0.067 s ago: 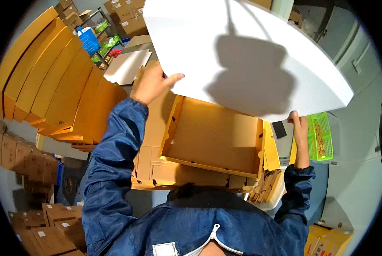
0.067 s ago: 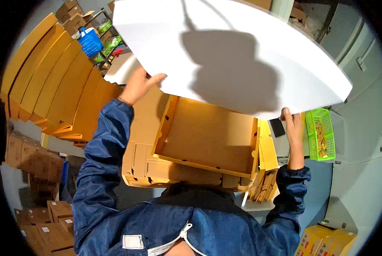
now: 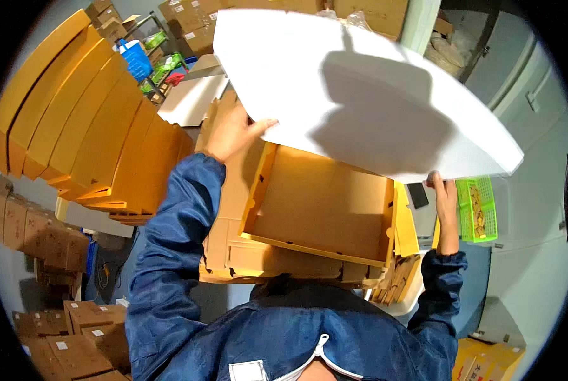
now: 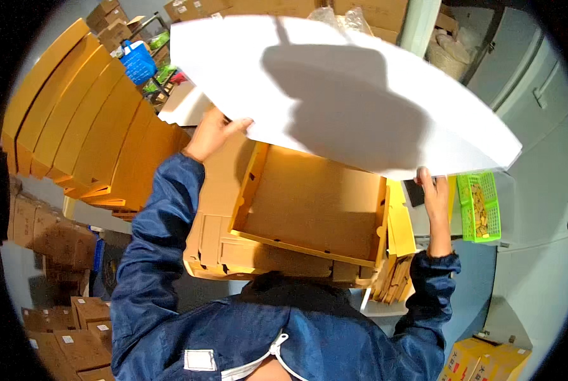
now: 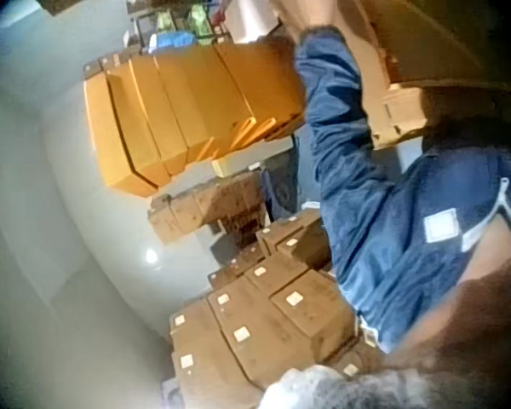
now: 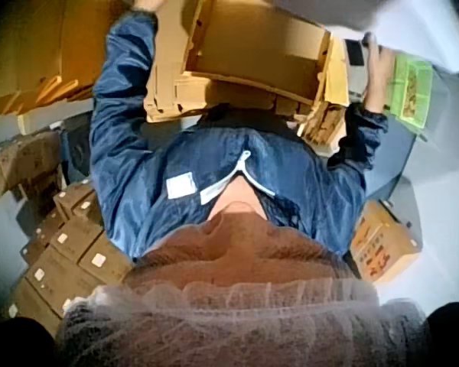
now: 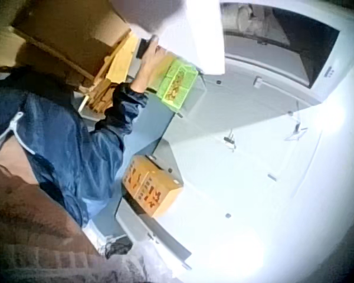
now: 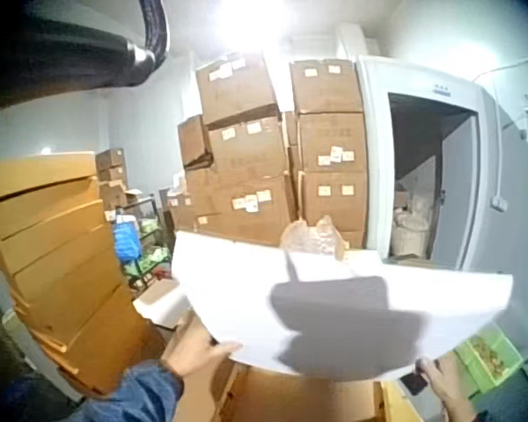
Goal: The person assembles a cardboard box by folding its flaps and inserting yellow plastic dividers. They then place a white sheet of paper inside the box and add more dividers to create compartments. The person works on a table surrounded by stacks of cardboard and packaging materials.
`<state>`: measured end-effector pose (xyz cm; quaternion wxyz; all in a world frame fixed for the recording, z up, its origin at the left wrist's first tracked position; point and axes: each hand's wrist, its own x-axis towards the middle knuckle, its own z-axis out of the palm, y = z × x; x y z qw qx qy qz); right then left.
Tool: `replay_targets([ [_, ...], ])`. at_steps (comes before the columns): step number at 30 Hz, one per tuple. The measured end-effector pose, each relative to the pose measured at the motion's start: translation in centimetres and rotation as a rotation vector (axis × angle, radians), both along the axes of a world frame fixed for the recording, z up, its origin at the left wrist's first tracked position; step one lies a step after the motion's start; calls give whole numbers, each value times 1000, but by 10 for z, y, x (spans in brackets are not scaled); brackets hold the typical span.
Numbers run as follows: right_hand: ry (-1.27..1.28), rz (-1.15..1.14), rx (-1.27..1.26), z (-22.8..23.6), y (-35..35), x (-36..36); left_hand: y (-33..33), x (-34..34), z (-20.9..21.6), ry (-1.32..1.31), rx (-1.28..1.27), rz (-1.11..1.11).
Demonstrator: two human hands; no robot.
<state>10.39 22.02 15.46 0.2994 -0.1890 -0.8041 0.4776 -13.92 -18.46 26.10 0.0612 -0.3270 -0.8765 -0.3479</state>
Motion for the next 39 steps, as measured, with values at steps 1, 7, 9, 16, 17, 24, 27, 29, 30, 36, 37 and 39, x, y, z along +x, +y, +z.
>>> replay_targets([
  [1,-41,44,-17,-5,-1,5,0,12,-7,189,9,-39],
  [7,-115,54,87,-11,-33,30,-28,25,-77,-148,222,35],
  [9,-22,-19,296,-1,-43,34,-31,26,-81,-2,246,-20],
  [16,-210,76,-17,-24,-42,46,-29,16,-70,-246,352,-14],
  [17,-254,85,55,-41,-36,47,-34,12,-75,-253,255,-4],
  [24,-323,40,188,-21,-37,56,-43,16,-149,-388,37,-142],
  [27,-452,83,88,-9,-37,51,-43,18,-159,-506,-47,-147],
  [29,-531,70,42,-18,-31,54,-32,26,-141,-645,-233,-131],
  [30,-659,57,40,-29,-24,53,-35,26,-151,-626,-186,-199],
  [36,-1148,114,-61,-44,-27,16,-26,16,-172,-963,-434,-130],
  [37,-1165,198,327,-53,-20,16,-23,13,-174,-986,-449,-142],
  [39,-1137,218,761,-43,-16,-1,-24,11,-174,-981,-502,-146],
])
